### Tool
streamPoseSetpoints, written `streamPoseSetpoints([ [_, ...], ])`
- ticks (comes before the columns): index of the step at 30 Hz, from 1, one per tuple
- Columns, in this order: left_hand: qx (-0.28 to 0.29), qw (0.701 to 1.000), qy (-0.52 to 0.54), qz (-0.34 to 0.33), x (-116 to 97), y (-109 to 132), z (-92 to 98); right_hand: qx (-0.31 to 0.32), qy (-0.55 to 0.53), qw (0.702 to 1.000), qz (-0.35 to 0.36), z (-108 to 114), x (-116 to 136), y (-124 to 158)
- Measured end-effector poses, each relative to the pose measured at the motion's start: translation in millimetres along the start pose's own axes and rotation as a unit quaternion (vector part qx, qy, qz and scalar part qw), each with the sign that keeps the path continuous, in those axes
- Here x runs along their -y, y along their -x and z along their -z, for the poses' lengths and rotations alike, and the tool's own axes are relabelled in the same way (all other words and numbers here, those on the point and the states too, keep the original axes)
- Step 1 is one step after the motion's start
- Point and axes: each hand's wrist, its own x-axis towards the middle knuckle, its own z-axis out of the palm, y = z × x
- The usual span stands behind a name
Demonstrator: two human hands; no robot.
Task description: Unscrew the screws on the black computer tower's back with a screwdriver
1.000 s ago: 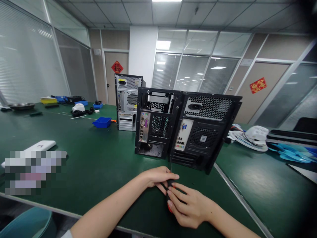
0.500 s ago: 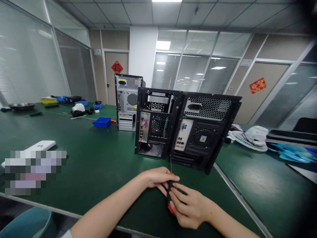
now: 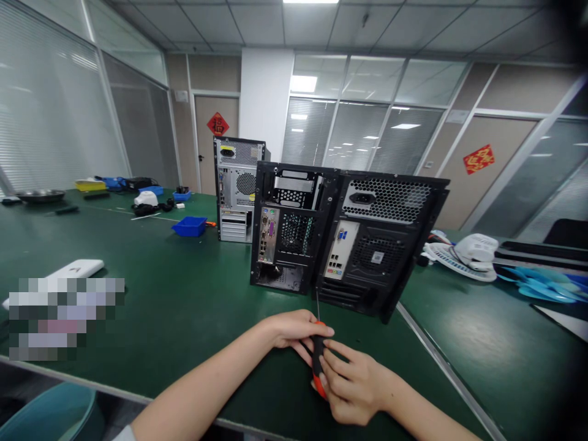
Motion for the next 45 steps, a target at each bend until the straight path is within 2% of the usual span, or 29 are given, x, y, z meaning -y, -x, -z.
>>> streamPoseSetpoints([
  [20, -0.001, 1.0, 0.017, -0.014, 8.3, -5.4, 3.7, 0.017, 0.015, 1.0, 0.005, -3.4, 1.5, 5.4],
  [29, 0.011, 1.0, 0.006, -0.016, 8.1, -6.2, 3.6, 0.02, 0.02, 0.999, 0.019, 1.0, -4.2, -1.2],
  [45, 0.01, 1.0, -0.001, -0.02, 7.7, -4.2, -2.1, 0.014, -0.008, 1.0, -0.013, -1.9, -1.0, 1.6],
])
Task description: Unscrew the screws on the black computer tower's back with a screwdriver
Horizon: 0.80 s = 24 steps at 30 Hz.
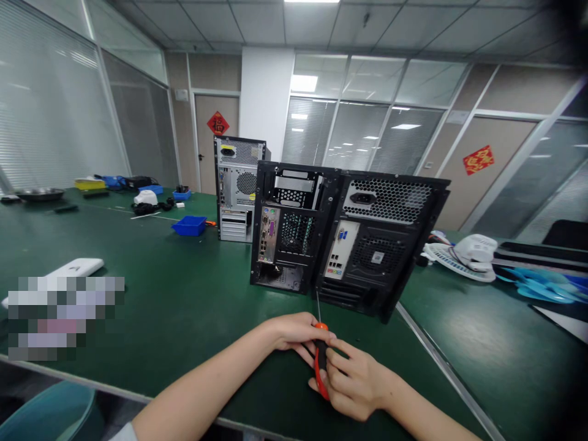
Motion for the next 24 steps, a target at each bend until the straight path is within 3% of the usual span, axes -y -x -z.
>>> streamPoseSetpoints([
  [15, 0.006, 1.0, 0.014, 0.014, -1.1, 2.0, 0.8, -0.013, 0.004, 1.0, -0.009, 2.3, -2.7, -2.9],
  [24, 0.079, 0.994, 0.078, 0.019, 1.7, -1.7, 7.1, -0.013, 0.039, 0.998, -0.037, 1.9, -0.4, 1.2],
])
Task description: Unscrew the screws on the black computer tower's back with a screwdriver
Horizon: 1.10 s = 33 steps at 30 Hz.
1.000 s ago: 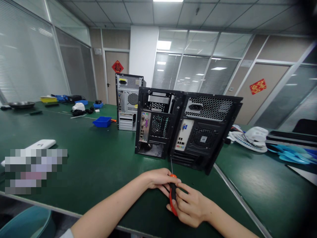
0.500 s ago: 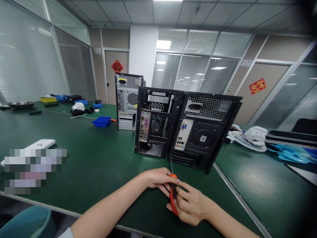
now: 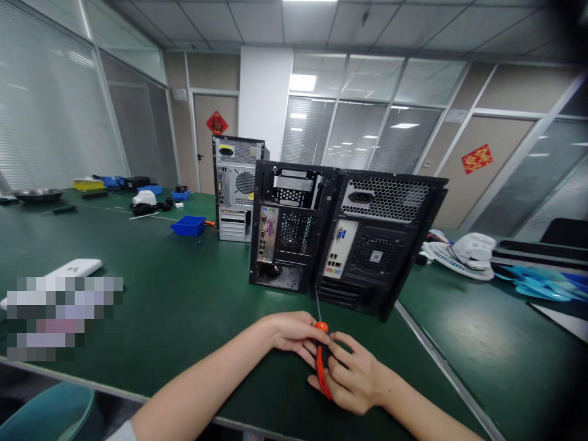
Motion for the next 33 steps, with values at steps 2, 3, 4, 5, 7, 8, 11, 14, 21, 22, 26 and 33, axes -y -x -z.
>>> streamPoseSetpoints([
  [2, 0.005, 1.0, 0.018, 0.0, -0.1, -0.1, 0.7, -0.004, 0.011, 1.0, -0.009, -0.2, 0.2, 0.5],
  [3, 0.005, 1.0, 0.024, 0.0, -0.1, -0.1, 0.9, -0.005, 0.016, 1.0, -0.013, -0.2, 0.2, 0.4],
  [4, 0.003, 1.0, 0.029, 0.0, 0.1, -0.2, 1.1, -0.005, 0.02, 1.0, -0.017, -0.1, 0.1, 0.0],
  [5, 0.002, 1.0, 0.031, -0.001, 0.4, -0.2, 1.3, -0.004, 0.023, 1.0, -0.02, 0.1, 0.0, -0.5],
  [7, -0.001, 0.999, 0.033, -0.005, 0.9, -0.4, 1.5, -0.002, 0.026, 0.999, -0.023, 0.5, -0.2, -1.7],
  [8, -0.002, 0.999, 0.033, -0.007, 1.1, -0.4, 1.4, 0.0, 0.027, 0.999, -0.024, 0.8, -0.4, -2.2],
  [11, -0.004, 0.999, 0.031, -0.008, 0.9, -0.1, 1.0, 0.004, 0.03, 0.999, -0.023, 1.4, -1.0, -2.7],
  [14, -0.006, 1.0, 0.028, -0.008, 0.2, 0.3, 0.6, 0.002, 0.023, 1.0, -0.014, 2.1, -2.1, -1.6],
  [21, -0.016, 1.0, 0.014, -0.008, -3.1, 3.0, -0.9, 0.005, 0.018, 1.0, 0.013, 2.9, -4.9, -0.9],
  [22, -0.018, 1.0, 0.013, -0.008, -3.8, 3.7, -1.5, 0.005, 0.017, 1.0, 0.015, 2.7, -5.1, -1.0],
  [26, -0.023, 1.0, 0.008, -0.009, -6.4, 6.1, -3.9, 0.001, 0.015, 1.0, 0.023, 1.8, -5.2, 0.4],
  [33, -0.033, 0.999, 0.001, -0.013, -6.7, 5.8, -4.7, 0.013, 0.006, 0.999, 0.048, 0.2, -5.6, 3.5],
])
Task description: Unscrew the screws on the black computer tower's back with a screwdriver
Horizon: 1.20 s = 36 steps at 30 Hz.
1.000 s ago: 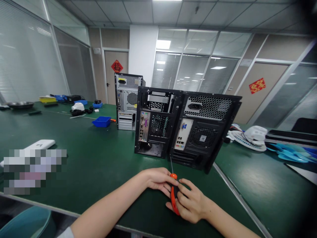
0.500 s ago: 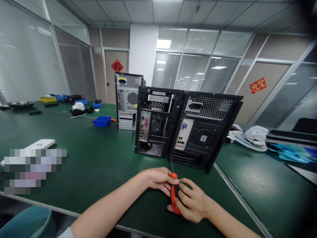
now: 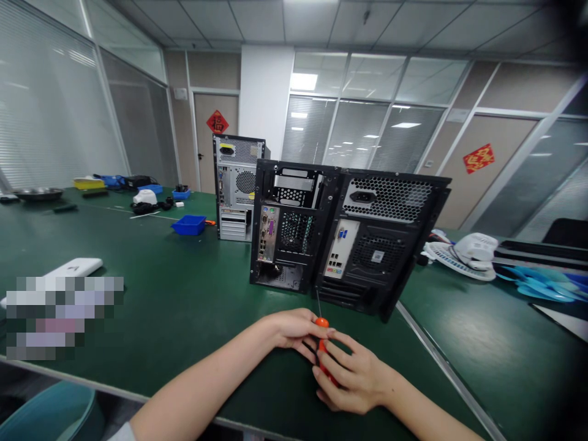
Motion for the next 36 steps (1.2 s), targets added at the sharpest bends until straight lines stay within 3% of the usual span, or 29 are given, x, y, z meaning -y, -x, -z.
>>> streamPoseSetpoints([
  [10, -0.017, 0.999, -0.045, -0.007, -5.2, 4.3, -3.6, 0.042, -0.03, 0.998, 0.048, 0.9, -1.8, 2.2],
  [20, -0.06, 0.989, -0.134, -0.033, -5.4, 8.1, -6.7, 0.076, -0.056, 0.994, 0.048, 6.2, -5.7, -8.4],
  [36, -0.103, 0.981, -0.164, -0.013, -4.5, 6.8, -6.3, 0.083, -0.06, 0.993, 0.051, 8.8, -6.5, -8.6],
])
